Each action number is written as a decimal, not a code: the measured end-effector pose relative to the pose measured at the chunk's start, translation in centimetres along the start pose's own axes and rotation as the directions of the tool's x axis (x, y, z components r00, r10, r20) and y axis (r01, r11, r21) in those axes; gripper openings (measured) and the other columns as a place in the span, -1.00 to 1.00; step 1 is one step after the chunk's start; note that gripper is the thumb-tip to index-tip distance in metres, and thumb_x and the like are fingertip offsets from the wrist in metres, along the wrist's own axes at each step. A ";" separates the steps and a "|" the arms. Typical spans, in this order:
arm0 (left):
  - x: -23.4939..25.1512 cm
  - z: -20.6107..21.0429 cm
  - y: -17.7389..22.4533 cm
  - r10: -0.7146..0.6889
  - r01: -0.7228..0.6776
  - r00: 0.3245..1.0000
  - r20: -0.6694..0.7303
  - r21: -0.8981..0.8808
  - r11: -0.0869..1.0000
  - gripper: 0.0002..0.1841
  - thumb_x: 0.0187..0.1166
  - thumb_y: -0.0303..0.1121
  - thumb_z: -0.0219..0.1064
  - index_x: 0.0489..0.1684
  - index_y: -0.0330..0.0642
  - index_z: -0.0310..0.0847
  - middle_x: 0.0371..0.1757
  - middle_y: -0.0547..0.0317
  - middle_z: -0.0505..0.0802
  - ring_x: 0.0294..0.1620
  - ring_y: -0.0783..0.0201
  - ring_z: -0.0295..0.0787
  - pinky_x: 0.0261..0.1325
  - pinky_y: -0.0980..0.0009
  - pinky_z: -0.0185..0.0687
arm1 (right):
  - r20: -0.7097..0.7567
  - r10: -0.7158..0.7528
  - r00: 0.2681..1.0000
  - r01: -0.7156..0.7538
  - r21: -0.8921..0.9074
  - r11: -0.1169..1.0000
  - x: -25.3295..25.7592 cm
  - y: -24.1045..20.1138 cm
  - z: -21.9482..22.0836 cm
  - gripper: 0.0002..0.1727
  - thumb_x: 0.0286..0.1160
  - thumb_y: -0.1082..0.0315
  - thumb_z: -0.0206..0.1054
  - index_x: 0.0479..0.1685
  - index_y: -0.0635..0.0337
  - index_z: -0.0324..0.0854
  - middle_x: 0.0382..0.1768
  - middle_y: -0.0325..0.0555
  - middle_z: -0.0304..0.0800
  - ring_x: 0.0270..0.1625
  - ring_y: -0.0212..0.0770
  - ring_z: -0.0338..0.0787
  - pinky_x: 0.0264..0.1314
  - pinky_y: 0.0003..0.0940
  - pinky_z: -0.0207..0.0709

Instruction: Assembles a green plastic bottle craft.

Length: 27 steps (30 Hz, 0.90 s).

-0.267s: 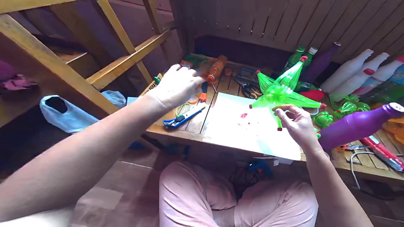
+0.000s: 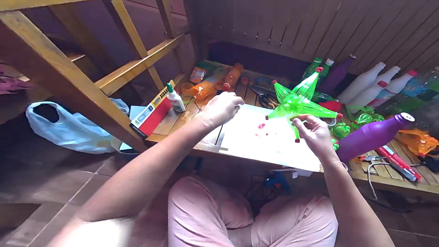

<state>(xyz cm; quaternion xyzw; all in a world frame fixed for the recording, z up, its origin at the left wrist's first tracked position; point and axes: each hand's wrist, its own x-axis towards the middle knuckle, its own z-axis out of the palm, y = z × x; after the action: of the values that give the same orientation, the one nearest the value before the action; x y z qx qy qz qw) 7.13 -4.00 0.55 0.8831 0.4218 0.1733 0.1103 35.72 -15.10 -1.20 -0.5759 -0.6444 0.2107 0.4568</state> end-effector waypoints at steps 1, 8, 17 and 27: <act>0.3 0.6 -0.9 -0.041 0.040 0.999 0.011 0.022 0.999 -0.72 0.74 -0.49 0.17 0.24 -0.29 0.75 0.18 -0.28 0.80 0.31 -0.28 0.70 0.36 -0.22 0.53 | 0.001 0.020 1.000 -0.020 0.011 1.000 -0.1 -0.1 -0.2 -0.80 0.72 0.36 0.28 0.08 0.27 0.73 -0.29 -0.15 0.75 -0.56 -0.49 0.58 -0.50 -0.57 0.55; 1.2 3.0 -3.8 -0.221 0.218 0.971 0.086 0.044 0.975 -0.72 0.72 -0.46 0.19 0.20 -0.31 0.77 0.21 -0.31 0.79 0.37 -0.35 0.65 0.38 -0.35 0.46 | -0.030 0.141 0.990 -0.131 0.225 0.966 -0.4 0.2 -0.8 -0.83 0.73 0.43 0.24 0.03 0.29 0.72 -0.33 -0.24 0.76 -0.60 -0.55 0.49 -0.52 -0.65 0.43; 4.3 5.1 -3.1 -0.377 0.373 0.923 0.073 0.064 0.926 -0.65 0.78 -0.39 0.14 0.35 -0.42 0.64 0.38 -0.43 0.66 0.55 -0.40 0.44 0.45 -0.33 0.35 | -0.037 0.163 0.986 -0.144 0.303 0.942 -0.7 0.5 -0.3 -0.83 0.73 0.45 0.21 0.04 0.31 0.70 -0.33 -0.26 0.74 -0.61 -0.58 0.44 -0.55 -0.69 0.35; 6.6 6.2 -5.1 -0.570 0.573 0.820 0.057 -0.093 0.815 -0.55 0.71 -0.16 0.26 0.30 -0.39 0.67 0.46 -0.50 0.57 0.62 -0.44 0.30 0.51 -0.42 0.18 | -0.056 0.161 0.985 -0.133 0.331 0.934 -1.7 0.8 -1.0 -0.86 0.69 0.49 0.25 -0.01 0.29 0.71 -0.36 -0.28 0.75 -0.58 -0.59 0.51 -0.50 -0.70 0.44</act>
<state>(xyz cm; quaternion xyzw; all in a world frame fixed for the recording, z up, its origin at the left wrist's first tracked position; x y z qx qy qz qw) 9.85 4.08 -5.48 0.7110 0.6560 0.1425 0.2093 36.83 -16.72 -1.89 -0.5474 -0.5364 0.3238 0.5548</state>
